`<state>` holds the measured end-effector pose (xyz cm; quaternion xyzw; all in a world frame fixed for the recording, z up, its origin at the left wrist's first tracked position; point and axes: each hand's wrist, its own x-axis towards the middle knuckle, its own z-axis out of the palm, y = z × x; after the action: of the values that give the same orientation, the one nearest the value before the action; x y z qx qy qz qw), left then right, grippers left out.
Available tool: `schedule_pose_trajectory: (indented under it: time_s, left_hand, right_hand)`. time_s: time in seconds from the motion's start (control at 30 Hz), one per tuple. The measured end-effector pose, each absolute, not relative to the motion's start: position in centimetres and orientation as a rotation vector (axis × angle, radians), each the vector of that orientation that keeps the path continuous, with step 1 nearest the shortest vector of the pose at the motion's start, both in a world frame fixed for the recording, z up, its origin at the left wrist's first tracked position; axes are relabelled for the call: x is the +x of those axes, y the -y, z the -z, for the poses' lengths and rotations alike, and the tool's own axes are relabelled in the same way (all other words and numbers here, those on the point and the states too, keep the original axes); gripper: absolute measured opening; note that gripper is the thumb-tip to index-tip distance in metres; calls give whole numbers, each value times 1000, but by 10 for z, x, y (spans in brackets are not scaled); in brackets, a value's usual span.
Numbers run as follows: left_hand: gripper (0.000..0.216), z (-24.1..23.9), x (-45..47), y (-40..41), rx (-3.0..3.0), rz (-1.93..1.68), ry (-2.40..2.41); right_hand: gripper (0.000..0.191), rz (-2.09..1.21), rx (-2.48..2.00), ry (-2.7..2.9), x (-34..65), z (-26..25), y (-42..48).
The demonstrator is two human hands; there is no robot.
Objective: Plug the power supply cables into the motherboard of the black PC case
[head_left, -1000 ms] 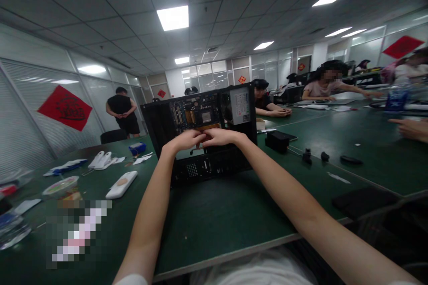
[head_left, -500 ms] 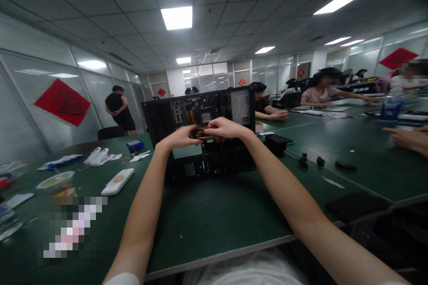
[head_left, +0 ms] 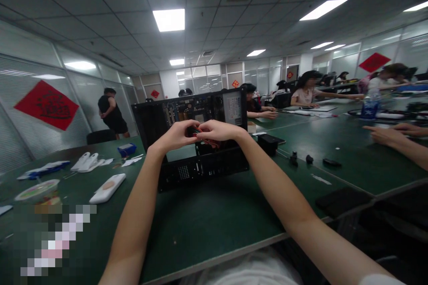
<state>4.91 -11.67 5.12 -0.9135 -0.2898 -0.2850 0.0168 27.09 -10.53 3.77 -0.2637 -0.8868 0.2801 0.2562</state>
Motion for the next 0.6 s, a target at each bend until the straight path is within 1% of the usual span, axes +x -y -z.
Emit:
schedule_pose_trajectory:
  time_s: [0.1, 0.17, 0.33, 0.47, 0.6]
  left_hand:
    - [60, -55, 50, 126, -2858, 842, 929]
    - [63, -56, 50, 129, -2865, 828, 959]
    - [65, -55, 51, 130, -2850, 821, 997]
    - [59, -53, 54, 126, -2884, 766, 901]
    - [57, -51, 55, 122, -2853, 762, 866]
  right_hand:
    - [31, -763, -691, 2400, 278, -42, 109]
    - [31, -723, -691, 2411, 283, -44, 109]
    - [32, -611, -709, 2477, 284, -45, 107]
    - [30, -521, -752, 2492, 274, -42, 102]
    - [27, -538, -839, 2400, 268, -39, 95]
